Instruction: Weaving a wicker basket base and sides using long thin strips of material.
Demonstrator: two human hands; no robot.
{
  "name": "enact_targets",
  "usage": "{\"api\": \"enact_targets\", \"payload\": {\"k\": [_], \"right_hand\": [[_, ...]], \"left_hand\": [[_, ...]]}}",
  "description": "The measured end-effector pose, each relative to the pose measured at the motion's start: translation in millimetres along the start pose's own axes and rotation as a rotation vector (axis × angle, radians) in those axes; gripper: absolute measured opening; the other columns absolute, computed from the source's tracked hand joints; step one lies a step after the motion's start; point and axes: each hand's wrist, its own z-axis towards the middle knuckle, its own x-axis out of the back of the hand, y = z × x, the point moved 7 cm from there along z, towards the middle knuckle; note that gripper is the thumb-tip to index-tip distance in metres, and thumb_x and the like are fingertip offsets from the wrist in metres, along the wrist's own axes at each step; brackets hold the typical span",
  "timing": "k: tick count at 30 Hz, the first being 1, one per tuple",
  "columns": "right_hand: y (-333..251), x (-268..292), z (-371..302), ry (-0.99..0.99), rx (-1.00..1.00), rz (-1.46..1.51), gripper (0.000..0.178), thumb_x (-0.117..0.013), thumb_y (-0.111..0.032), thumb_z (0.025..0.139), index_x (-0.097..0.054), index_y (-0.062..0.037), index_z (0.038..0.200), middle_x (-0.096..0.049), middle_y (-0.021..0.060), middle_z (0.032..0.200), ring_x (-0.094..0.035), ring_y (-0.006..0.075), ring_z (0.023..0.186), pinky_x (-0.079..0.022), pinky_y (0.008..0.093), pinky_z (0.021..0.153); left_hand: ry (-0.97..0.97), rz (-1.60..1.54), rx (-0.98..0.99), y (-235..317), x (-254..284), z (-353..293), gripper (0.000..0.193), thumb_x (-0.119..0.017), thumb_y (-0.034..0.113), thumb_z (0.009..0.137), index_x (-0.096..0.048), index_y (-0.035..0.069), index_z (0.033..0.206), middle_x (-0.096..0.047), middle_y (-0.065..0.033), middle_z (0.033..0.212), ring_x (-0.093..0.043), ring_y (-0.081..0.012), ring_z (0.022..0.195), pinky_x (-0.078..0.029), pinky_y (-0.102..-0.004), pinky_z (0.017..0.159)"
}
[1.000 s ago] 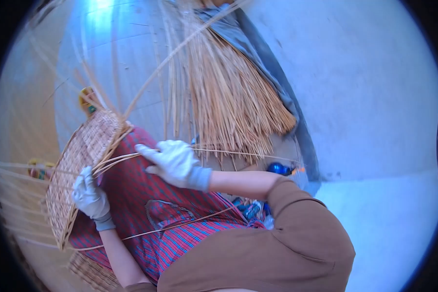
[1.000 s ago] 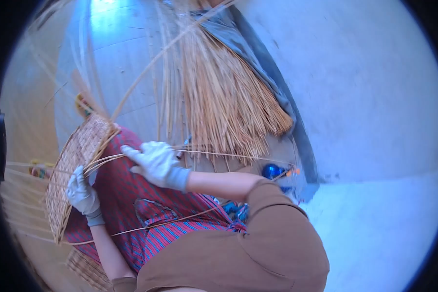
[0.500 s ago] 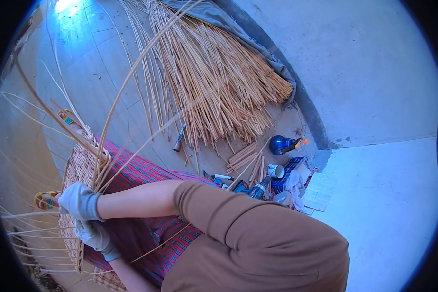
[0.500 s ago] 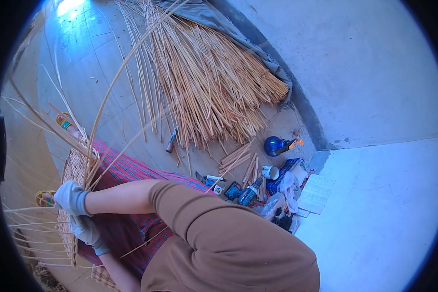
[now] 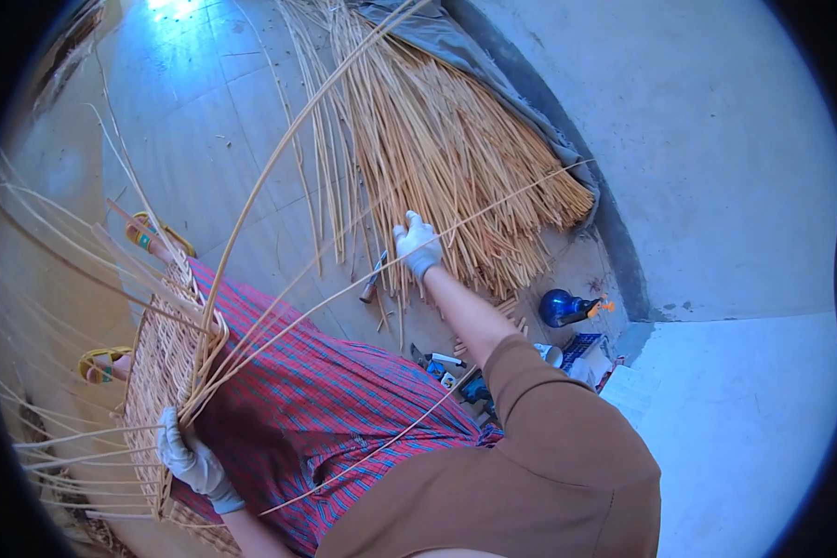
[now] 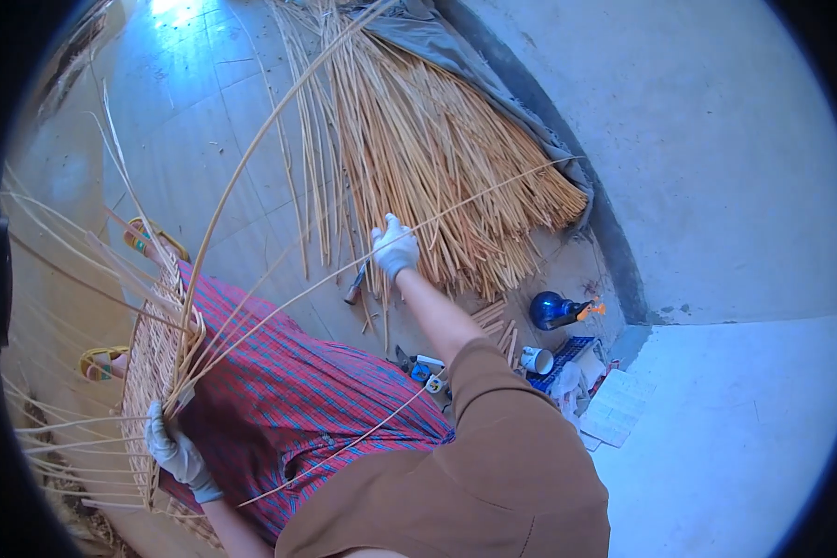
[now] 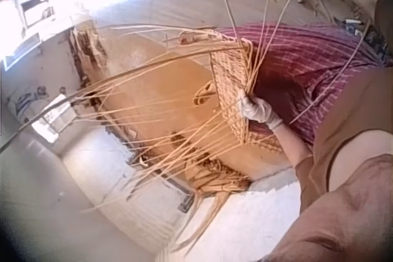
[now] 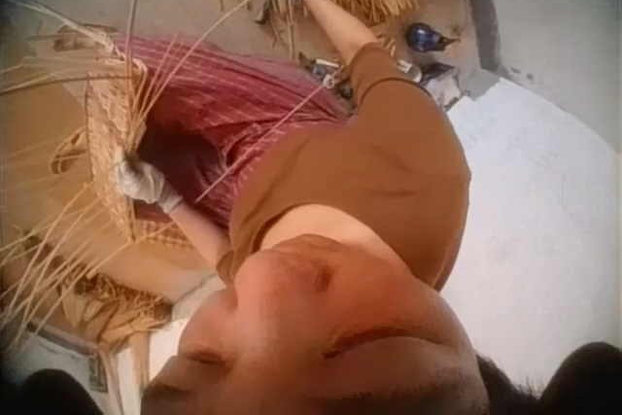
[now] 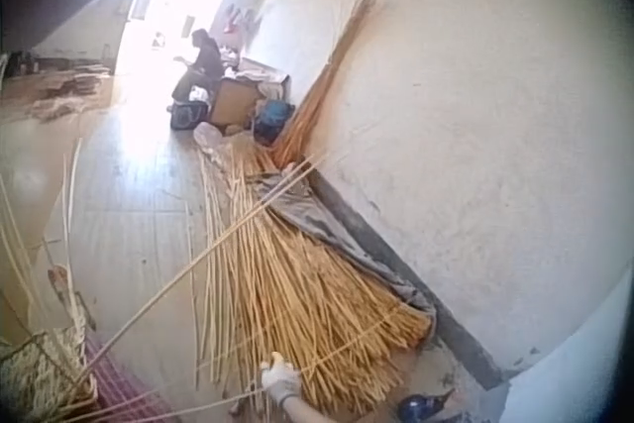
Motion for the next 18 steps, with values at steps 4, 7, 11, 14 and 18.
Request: {"api": "enact_targets", "payload": {"k": [4, 7, 11, 14, 18], "right_hand": [[75.2, -18.3, 76.0, -0.307, 0.454, -0.390, 0.038, -0.061, -0.029, 0.096, -0.065, -0.0065, 0.126, -0.071, 0.0224, 0.119, -0.068, 0.0410, 0.109, -0.055, 0.0465, 0.095], [39.2, -49.3, 23.8, -0.263, 0.003, -0.049, 0.034, -0.061, -0.025, 0.094, -0.068, -0.0047, 0.120, -0.071, 0.0249, 0.117, -0.068, 0.0404, 0.111, -0.054, 0.0482, 0.097], [36.6, -50.4, -22.2, -0.247, 0.078, -0.346, 0.067, -0.072, -0.031, 0.090, -0.048, -0.0135, 0.150, -0.069, 0.0181, 0.115, -0.069, 0.0352, 0.104, -0.056, 0.0460, 0.087], [11.2, -53.6, -32.7, -0.105, 0.395, -0.412, 0.063, -0.067, -0.015, 0.089, -0.050, -0.0145, 0.150, -0.066, 0.0155, 0.112, -0.066, 0.0320, 0.108, -0.055, 0.0462, 0.086], [11.7, -103.4, -18.3, -0.420, 0.372, -0.147, 0.064, -0.066, -0.010, 0.087, -0.051, -0.0115, 0.148, -0.064, 0.0206, 0.129, -0.063, 0.0372, 0.119, -0.052, 0.0452, 0.101]], "left_hand": [[0.022, -0.104, -0.008, 38.4, -48.0, 11.9, 0.042, -0.066, -0.002, 0.093, -0.066, 0.004, 0.134, -0.069, -0.0128, 0.131, -0.064, -0.0284, 0.120, -0.046, -0.0397, 0.106], [0.059, -0.006, 0.039, 11.6, -21.9, 6.5, 0.043, -0.065, -0.002, 0.092, -0.065, 0.004, 0.135, -0.069, -0.0129, 0.130, -0.065, -0.0279, 0.118, -0.047, -0.0392, 0.106], [0.043, -0.108, 0.108, 19.1, -23.6, 11.6, 0.041, -0.062, -0.002, 0.095, -0.064, 0.001, 0.136, -0.068, -0.0140, 0.131, -0.064, -0.0271, 0.119, -0.046, -0.0385, 0.108], [0.006, -0.183, 0.127, 18.0, -32.6, 12.4, 0.041, -0.059, -0.004, 0.095, -0.062, -0.001, 0.137, -0.067, -0.0151, 0.133, -0.063, -0.0265, 0.122, -0.045, -0.0380, 0.110], [0.020, -0.242, 0.183, 19.4, -42.6, 10.7, 0.037, -0.065, 0.003, 0.098, -0.064, -0.001, 0.134, -0.068, -0.0142, 0.130, -0.063, -0.0264, 0.119, -0.046, -0.0382, 0.108]]}}
